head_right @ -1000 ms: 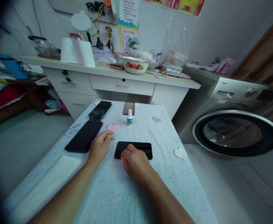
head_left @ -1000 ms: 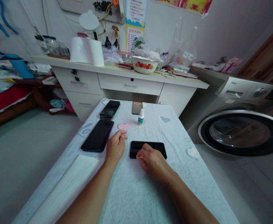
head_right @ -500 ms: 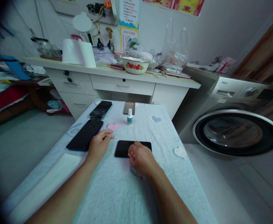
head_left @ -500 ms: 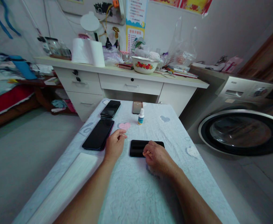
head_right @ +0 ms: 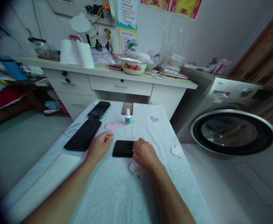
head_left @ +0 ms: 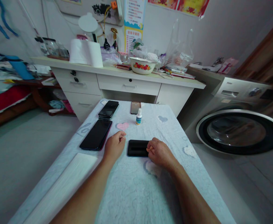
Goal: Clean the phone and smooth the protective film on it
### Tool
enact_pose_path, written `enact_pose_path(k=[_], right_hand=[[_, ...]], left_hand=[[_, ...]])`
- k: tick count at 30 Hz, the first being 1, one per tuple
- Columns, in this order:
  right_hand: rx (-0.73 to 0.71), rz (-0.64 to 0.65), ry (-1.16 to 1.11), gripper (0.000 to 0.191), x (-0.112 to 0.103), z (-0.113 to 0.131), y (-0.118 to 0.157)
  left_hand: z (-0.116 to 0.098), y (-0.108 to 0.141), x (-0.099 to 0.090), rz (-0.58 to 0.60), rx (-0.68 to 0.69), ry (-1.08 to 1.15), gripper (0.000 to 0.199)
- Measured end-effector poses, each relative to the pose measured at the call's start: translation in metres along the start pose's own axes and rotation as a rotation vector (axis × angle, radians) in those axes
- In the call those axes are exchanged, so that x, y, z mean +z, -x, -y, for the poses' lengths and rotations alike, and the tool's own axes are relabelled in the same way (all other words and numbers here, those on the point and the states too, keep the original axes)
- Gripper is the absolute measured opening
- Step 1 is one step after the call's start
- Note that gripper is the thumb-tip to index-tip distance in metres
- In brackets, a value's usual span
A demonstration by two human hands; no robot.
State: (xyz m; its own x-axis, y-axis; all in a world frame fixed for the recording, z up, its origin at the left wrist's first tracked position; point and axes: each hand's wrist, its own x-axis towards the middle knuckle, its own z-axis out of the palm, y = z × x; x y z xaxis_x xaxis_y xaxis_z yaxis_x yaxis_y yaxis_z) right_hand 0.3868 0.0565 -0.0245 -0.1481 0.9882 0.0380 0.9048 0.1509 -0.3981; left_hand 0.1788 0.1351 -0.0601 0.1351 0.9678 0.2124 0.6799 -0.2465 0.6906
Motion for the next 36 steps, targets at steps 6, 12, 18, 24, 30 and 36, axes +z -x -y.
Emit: enact_pose_path(k=[6,12,18,24,30,36], right_hand=[[0.049,-0.029,0.044,0.015,0.0,0.002,-0.001],[0.055,-0.03,0.026,0.016,0.002,0.002,-0.001],[0.049,-0.036,0.025,0.017,0.002,0.002,-0.001],[0.034,-0.043,0.018,0.016,0.004,0.001,0.0],[0.035,-0.057,0.021,0.016,0.004,0.0,0.0],[0.02,-0.06,0.002,0.015,0.007,0.002,0.0]], left_hand=[[-0.034,0.019,-0.02,0.292,0.12,-0.354,0.033],[-0.045,0.043,-0.068,0.521,0.123,-0.536,0.04],[0.002,0.049,-0.098,0.506,0.158,-0.594,0.043],[0.022,0.062,-0.095,0.5,0.157,-0.537,0.039],[0.027,0.069,-0.086,0.42,0.1,-0.551,0.036],[0.032,0.077,-0.079,0.341,0.073,-0.542,0.049]])
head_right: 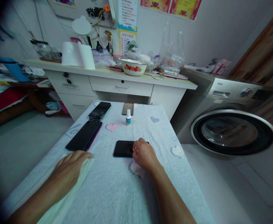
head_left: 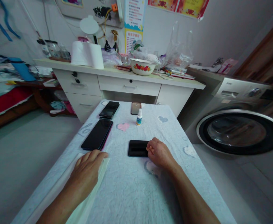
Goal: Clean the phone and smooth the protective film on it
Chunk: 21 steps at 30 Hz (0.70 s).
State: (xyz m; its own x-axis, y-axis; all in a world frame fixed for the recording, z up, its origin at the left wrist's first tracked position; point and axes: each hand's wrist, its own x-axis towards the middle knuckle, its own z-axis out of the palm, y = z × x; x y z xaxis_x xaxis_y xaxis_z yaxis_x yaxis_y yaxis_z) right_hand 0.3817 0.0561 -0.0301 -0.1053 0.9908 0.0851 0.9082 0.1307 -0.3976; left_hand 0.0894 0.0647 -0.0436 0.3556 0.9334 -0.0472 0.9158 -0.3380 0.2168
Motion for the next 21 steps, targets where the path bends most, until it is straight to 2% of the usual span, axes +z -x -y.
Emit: enact_pose_path(k=[4,21], right_hand=[[-0.017,0.004,-0.007,0.016,0.004,0.002,-0.001],[-0.069,-0.011,-0.042,0.016,0.01,0.019,0.001]], left_hand=[[0.002,0.0,0.001,-0.012,0.008,-0.006,0.057],[0.008,0.0,-0.008,0.021,0.04,-0.022,0.052]])
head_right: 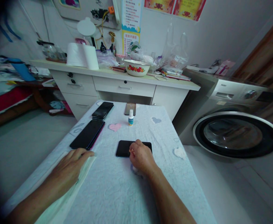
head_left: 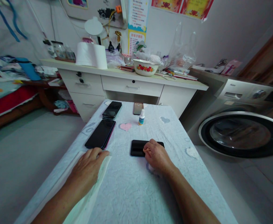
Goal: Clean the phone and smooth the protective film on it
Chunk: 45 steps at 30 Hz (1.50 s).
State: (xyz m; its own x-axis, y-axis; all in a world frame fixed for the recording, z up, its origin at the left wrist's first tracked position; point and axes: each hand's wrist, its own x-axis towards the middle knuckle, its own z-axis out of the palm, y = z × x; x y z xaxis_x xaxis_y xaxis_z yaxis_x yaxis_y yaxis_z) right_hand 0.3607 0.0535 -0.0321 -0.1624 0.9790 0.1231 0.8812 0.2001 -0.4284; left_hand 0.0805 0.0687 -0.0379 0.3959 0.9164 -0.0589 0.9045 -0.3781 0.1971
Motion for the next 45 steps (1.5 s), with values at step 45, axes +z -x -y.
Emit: enact_pose_path(k=[45], right_hand=[[0.269,-0.077,0.154,0.015,-0.016,-0.021,-0.003]], left_hand=[[-0.087,-0.112,0.019,-0.164,-0.014,0.289,0.026]])
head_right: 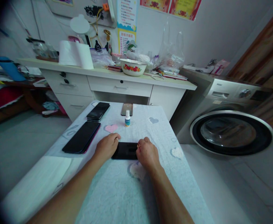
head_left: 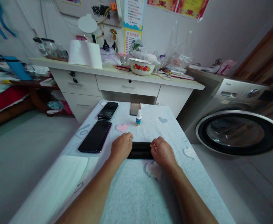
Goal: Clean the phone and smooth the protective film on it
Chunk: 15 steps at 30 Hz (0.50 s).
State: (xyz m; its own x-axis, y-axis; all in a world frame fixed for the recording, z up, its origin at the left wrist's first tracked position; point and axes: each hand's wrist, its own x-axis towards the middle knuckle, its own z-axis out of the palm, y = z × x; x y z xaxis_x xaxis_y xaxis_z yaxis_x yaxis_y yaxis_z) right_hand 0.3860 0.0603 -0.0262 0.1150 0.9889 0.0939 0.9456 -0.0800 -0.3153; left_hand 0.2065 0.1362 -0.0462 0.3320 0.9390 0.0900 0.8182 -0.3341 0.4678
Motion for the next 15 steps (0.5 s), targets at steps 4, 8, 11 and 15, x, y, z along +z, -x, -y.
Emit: enact_pose_path(k=[4,8,11,15], right_hand=[[-0.01,0.001,-0.015,0.016,0.004,0.002,-0.003],[-0.106,0.04,-0.046,0.017,0.01,0.014,-0.002],[-0.183,0.079,-0.074,0.018,0.012,0.024,-0.001],[-0.185,0.079,-0.075,0.019,0.01,0.022,0.0]], left_hand=[[0.009,-0.003,0.004,-0.035,-0.015,0.084,0.026],[0.013,-0.003,0.005,-0.057,-0.014,0.119,0.027],[0.012,-0.003,0.005,-0.068,0.001,0.139,0.027],[0.014,-0.004,0.002,-0.079,0.05,0.189,0.024]])
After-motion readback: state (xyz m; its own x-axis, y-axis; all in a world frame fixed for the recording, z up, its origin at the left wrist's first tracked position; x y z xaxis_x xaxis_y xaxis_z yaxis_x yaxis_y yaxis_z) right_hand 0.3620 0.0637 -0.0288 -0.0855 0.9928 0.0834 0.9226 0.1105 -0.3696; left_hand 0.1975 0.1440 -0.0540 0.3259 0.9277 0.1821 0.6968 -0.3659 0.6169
